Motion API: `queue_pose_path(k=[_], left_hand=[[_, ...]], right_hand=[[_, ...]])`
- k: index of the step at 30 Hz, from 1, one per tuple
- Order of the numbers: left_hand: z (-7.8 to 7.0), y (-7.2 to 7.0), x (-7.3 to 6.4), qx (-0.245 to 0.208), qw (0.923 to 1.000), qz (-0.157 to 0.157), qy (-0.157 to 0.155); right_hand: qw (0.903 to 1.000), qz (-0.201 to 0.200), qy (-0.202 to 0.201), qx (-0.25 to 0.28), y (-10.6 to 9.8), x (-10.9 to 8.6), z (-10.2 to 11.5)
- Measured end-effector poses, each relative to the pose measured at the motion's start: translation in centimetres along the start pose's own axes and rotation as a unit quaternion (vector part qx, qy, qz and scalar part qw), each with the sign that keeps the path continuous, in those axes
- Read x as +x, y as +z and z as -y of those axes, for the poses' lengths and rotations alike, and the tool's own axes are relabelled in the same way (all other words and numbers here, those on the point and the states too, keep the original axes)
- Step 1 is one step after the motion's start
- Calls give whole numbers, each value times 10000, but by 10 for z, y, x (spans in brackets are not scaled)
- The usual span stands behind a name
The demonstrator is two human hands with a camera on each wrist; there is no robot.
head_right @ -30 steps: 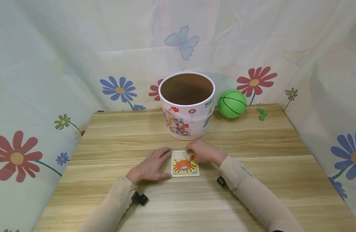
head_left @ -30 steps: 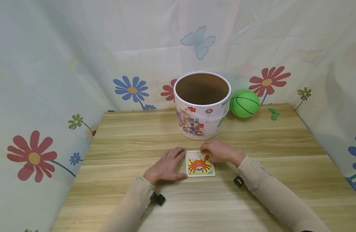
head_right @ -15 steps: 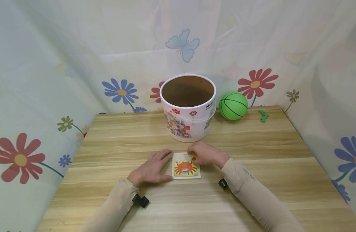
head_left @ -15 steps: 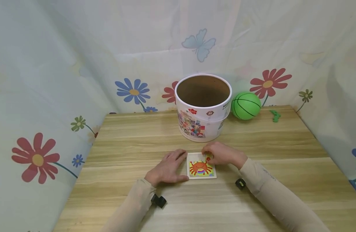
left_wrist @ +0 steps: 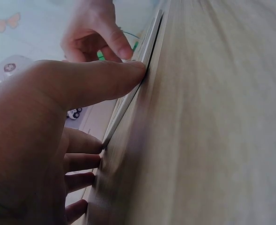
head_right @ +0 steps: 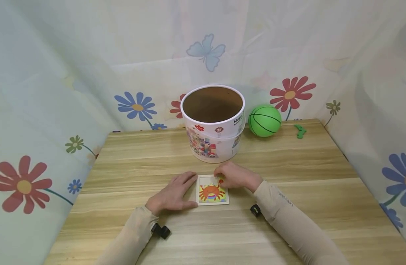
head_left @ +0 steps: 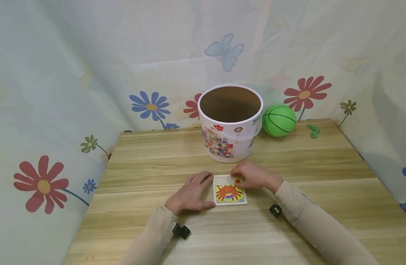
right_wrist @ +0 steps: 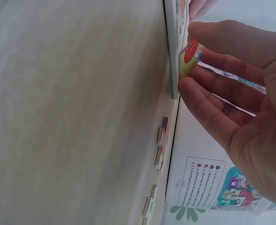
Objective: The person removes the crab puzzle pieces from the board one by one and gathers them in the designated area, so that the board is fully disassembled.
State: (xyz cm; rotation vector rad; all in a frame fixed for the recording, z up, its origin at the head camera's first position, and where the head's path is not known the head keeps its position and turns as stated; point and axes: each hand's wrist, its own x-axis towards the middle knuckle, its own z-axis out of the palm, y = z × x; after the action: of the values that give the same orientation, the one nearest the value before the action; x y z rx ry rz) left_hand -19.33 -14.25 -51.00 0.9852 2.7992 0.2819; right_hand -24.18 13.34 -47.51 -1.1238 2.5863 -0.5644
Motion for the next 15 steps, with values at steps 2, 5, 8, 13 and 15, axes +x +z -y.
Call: queue_pose_path(k=[2, 5, 8, 13, 15], left_hand=[[0, 0, 0, -12, 10000, -8, -5], [-1, -2, -1, 17, 10000, -21, -1], [-1, -3, -1, 35, 10000, -29, 16], [-1, -3, -2, 37, 10000, -19, 18], [-1, -3, -2, 25, 10000, -30, 16]], right_hand=[[10000, 28, 56, 2, -1, 0, 0], [10000, 35, 74, -3, -2, 0, 1], [10000, 7, 24, -21, -3, -1, 0], [10000, -46, -59, -47, -4, -4, 0], [9999, -80, -80, -66, -5, -5, -1]])
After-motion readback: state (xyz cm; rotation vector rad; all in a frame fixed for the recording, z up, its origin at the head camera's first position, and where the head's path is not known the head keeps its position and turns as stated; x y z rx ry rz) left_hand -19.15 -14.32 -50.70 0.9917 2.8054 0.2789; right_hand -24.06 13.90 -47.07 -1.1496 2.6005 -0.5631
